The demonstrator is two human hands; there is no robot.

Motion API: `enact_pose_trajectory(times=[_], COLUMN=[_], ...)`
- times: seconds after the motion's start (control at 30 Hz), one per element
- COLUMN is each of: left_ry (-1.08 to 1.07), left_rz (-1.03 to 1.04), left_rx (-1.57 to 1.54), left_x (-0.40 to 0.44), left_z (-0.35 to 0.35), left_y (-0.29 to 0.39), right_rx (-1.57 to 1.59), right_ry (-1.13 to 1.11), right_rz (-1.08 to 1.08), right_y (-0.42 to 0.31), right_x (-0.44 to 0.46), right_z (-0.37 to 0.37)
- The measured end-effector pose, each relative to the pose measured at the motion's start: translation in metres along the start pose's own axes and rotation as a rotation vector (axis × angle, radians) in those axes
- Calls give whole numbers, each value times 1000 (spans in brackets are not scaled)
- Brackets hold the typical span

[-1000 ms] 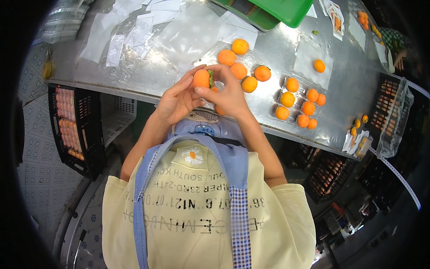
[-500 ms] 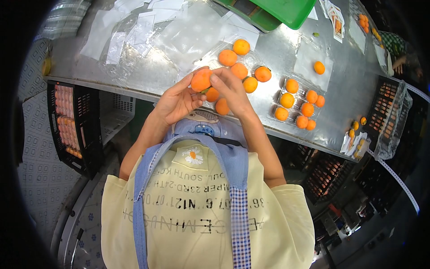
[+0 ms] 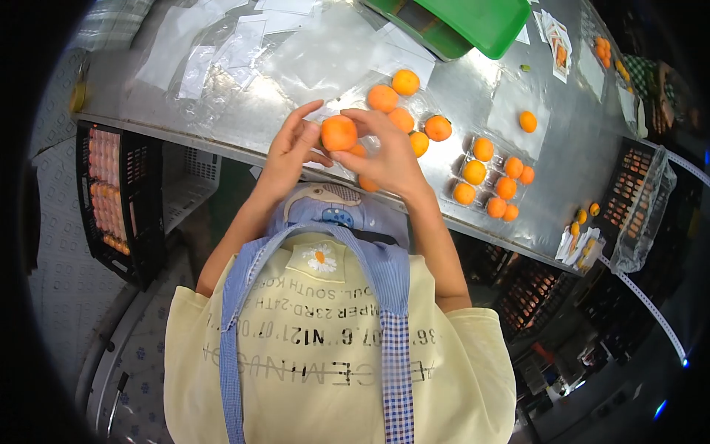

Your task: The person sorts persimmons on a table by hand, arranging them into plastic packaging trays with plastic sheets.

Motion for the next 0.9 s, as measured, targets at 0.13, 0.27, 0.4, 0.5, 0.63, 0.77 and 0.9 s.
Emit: enact_pose_trajectory(times=[0.13, 0.27, 0.4, 0.5, 0.63, 0.77, 0.9], left_ry=[93, 230, 286, 405, 611, 843, 835], left_rz=[-20, -16, 24, 94, 136, 194, 13], left_rx=[-61, -29, -28, 11, 5, 299, 436], left_x=[0, -2, -7, -11, -6, 3, 20], left_z=[-36, -84, -129, -177, -254, -305, -330], left_y=[12, 15, 17, 24, 19, 20, 31], right_rx=[461, 605, 647, 531, 133, -291, -549], right_ry=[36, -8, -50, -92, -143, -199, -292], right_rz=[190, 275, 248, 237, 44, -237, -451], right_y=[26, 24, 19, 0, -29, -68, -77], right_x=[-2, 4, 19, 40, 89, 144, 170], right_z=[17, 34, 59, 77, 101, 136, 178])
Point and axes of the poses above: each hand's wrist, its own x-axis towards the middle knuckle, its own z-axis out of the palm, y = z × x, the point moved 6 cm from there along x, towards the middle knuckle, and after that the axes turned 5 degrees about y, right-handed, at the moved point
